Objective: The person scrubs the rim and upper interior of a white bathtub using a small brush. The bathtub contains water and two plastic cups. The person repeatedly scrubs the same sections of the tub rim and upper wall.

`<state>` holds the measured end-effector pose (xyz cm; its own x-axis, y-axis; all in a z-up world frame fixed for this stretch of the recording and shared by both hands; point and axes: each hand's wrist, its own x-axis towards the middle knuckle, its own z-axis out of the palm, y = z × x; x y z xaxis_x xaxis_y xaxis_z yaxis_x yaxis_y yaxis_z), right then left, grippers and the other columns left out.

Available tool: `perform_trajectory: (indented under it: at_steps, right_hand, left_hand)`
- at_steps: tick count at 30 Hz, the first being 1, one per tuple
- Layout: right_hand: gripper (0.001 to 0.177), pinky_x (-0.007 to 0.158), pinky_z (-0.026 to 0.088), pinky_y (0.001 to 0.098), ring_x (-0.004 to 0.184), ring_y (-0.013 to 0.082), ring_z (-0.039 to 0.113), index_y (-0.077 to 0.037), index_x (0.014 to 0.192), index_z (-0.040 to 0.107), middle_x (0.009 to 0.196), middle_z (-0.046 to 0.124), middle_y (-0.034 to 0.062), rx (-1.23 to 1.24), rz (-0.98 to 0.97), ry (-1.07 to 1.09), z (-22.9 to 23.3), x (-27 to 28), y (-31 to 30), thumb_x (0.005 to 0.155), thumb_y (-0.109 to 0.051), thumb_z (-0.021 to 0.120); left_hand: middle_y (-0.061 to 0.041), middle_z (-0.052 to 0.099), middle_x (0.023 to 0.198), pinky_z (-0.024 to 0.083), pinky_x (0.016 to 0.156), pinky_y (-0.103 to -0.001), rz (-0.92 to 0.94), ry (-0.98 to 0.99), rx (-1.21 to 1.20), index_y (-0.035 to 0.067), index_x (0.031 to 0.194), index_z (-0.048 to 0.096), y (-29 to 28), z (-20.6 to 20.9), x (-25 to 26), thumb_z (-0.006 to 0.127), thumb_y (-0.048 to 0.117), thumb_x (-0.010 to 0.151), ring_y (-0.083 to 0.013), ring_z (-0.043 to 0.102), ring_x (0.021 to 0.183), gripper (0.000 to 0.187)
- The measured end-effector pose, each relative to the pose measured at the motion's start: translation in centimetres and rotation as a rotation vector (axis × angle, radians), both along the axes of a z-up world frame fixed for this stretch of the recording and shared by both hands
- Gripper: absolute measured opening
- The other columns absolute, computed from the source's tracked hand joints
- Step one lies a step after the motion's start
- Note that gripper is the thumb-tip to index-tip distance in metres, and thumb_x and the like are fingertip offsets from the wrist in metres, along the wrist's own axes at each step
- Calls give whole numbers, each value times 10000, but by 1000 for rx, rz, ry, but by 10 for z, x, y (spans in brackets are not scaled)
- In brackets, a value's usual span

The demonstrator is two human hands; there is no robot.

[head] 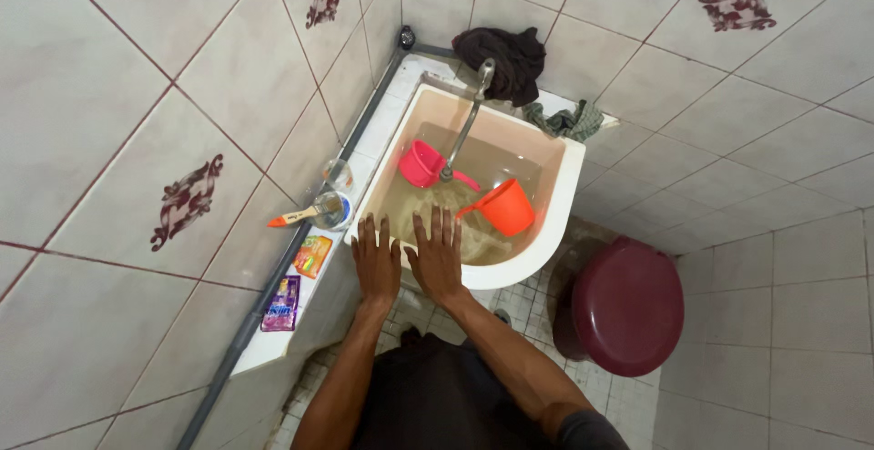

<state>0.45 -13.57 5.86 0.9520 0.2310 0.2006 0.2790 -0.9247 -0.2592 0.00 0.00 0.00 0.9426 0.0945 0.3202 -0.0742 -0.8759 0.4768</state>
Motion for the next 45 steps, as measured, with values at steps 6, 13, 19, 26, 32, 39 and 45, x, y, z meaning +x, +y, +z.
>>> perform_trajectory:
  at_steps: [6, 13, 19, 26, 32, 39, 45]
  right_hand:
    - [737, 1223, 85, 614, 1538, 461, 149, -67, 1548, 392, 1634, 243, 283, 28, 5, 11, 4, -1, 1, 927, -339, 683]
    - [752, 1226, 91, 619, 1535, 465, 156, -60, 1554, 390, 1632, 249, 289, 47, 15, 0, 5, -3, 2, 921, -330, 694]
    - [748, 1223, 92, 621, 1533, 469, 158, -57, 1552, 392, 1627, 255, 295, 43, 19, 3, 4, -4, 2, 922, -326, 692]
    - [734, 1221, 99, 619, 1535, 465, 160, -57, 1551, 394, 1626, 259, 293, 44, 28, 0, 1, -4, 2, 935, -327, 686]
    - [740, 1217, 118, 621, 1534, 470, 159, -59, 1547, 400, 1625, 246, 299, 39, 35, 0, 0, -5, 4, 924, -331, 693]
    - [741, 1144, 289, 614, 1510, 504, 210, -59, 1531, 414, 1631, 197, 316, 127, 31, 71, 13, -6, 7, 895, -264, 733]
    - [619, 873, 545, 506, 1259, 481, 538, -45, 1440, 481, 1590, 259, 337, 202, 8, 158, 29, -4, 8, 902, -218, 733]
  left_hand:
    - [-221, 366, 1606, 234, 1208, -595, -9, 1, -26, 85, 1536, 443, 0, 6, -1, 577, 251, 1012, -399, 282, 1523, 566]
    - [-234, 360, 1610, 220, 1212, -600, -17, -4, -33, 81, 1545, 434, 0, 7, -4, 561, 249, 1023, -412, 272, 1524, 563]
    - [-232, 354, 1616, 215, 1217, -598, -20, 3, -46, 84, 1545, 432, 1, 7, -4, 562, 245, 1021, -414, 265, 1529, 563]
    - [-226, 349, 1618, 212, 1217, -600, -21, -5, -54, 89, 1552, 426, 1, 10, -6, 567, 245, 1014, -413, 260, 1530, 577]
    - [-220, 359, 1612, 219, 1218, -596, -16, 17, -46, 94, 1553, 426, 3, 10, -7, 564, 237, 1022, -409, 273, 1526, 568]
    - [-204, 411, 1577, 260, 1193, -592, 3, -14, -64, 90, 1523, 462, 3, 14, -7, 584, 222, 1008, -382, 351, 1479, 545]
    - [-183, 573, 1373, 405, 1085, -518, 28, -110, -124, 68, 1469, 530, 4, 27, -7, 609, 159, 1003, -369, 516, 1291, 481]
